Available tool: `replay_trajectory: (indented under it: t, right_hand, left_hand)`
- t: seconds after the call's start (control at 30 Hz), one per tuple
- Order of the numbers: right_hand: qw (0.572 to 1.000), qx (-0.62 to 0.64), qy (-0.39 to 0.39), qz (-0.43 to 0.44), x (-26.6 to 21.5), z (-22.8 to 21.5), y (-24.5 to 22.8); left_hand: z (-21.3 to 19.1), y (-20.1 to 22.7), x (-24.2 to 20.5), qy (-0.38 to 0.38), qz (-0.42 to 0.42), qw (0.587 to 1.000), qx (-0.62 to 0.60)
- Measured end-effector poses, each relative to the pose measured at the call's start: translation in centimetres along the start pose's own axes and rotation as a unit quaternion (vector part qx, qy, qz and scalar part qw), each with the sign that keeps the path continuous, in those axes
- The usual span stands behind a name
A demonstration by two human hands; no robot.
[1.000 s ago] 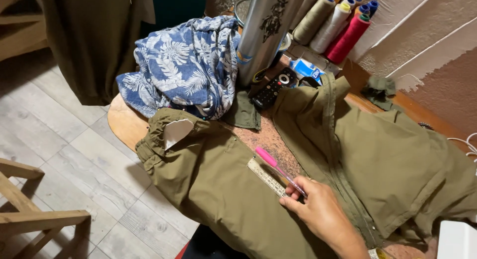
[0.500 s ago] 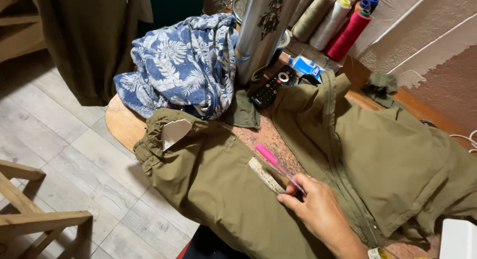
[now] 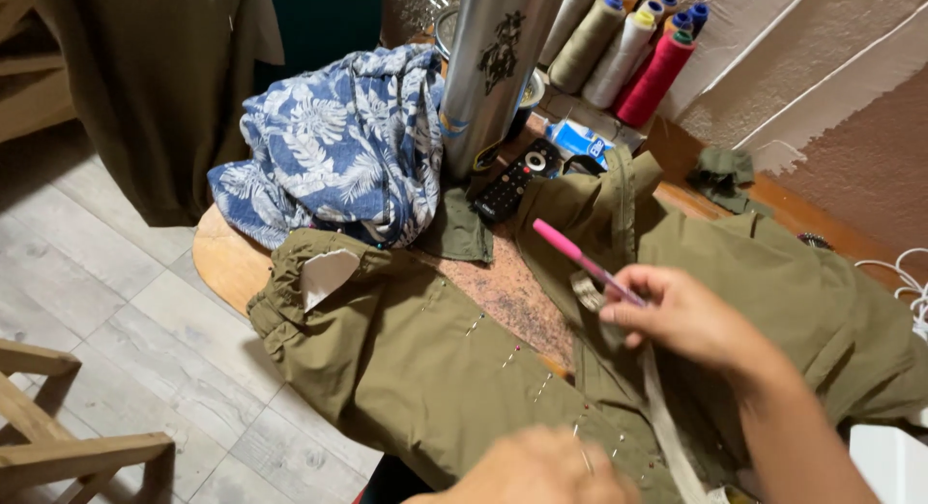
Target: Measuring and marking points on a green garment using a measuring tape and a pink pen
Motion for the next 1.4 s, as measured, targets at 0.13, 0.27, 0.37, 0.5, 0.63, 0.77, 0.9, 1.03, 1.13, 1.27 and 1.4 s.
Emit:
replay_trajectory:
  t: [0.13,0.27,0.37,0.5,0.63,0.77,0.9,1.03,1.13,1.27,1.4]
  right_hand:
    - [0.994,-0.093,0.044,0.041,1.3,-1.9,-4.7]
    - [0.976,-0.207,0.044,0.049,3.7,-2.7,-6.1]
    - [0.953,-0.289,0.066,0.055,6.1,-3.1,-4.4]
    - [0.939,-0.323,0.098,0.067,6.9,-2.9,-4.0]
    - [0.922,-0.364,0.114,0.067,7.7,-3.8,-3.0]
    - [0.928,-0.339,0.134,0.079,7.7,-3.6,-3.0]
    - [0.942,-0.297,0.145,0.063,8.4,-4.0,-2.1]
    - [0.948,-0.277,0.147,0.048,8.6,-4.2,-1.8]
    - [0.948,-0.279,0.151,0.031,8.7,-4.3,-1.7]
    - [0.950,-0.271,0.150,0.041,8.6,-4.2,-2.0]
    - [0.955,-0.253,0.143,0.059,8.4,-3.9,-2.4]
  left_hand:
    - [-2.6,-1.4,2.4,0.061,-0.095,0.972,0.206]
    - [-2.5,-4.3,5.6,-0.050,-0.254,0.928,0.267]
    - [-2.0,-6.4,7.6,-0.069,-0.303,0.893,0.325]
    - [-2.1,-8.1,9.2,-0.110,-0.332,0.867,0.354]
    - [-2.1,-8.3,9.2,-0.089,-0.308,0.877,0.359]
    - [-2.5,-8.2,9.1,0.005,-0.266,0.902,0.341]
    - [-2.6,-8.7,9.1,0.011,-0.265,0.906,0.330]
    - [-2.2,-9.5,9.2,-0.004,-0.280,0.905,0.320]
    - [-2.3,-9.6,9.3,-0.019,-0.291,0.900,0.325]
    - [-2.4,-9.5,9.2,-0.017,-0.291,0.899,0.327]
    - [-2.4,-9.5,9.3,-0.031,-0.299,0.894,0.333]
Point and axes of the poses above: each hand's wrist, its own x-axis towards the middle knuckle, its own z-axis out of the palm, y = z × x, the point moved 1 cm from there along x, towards the middle knuckle, and after that the axes turned 14 degrees about -y, right-handed, at the moved point
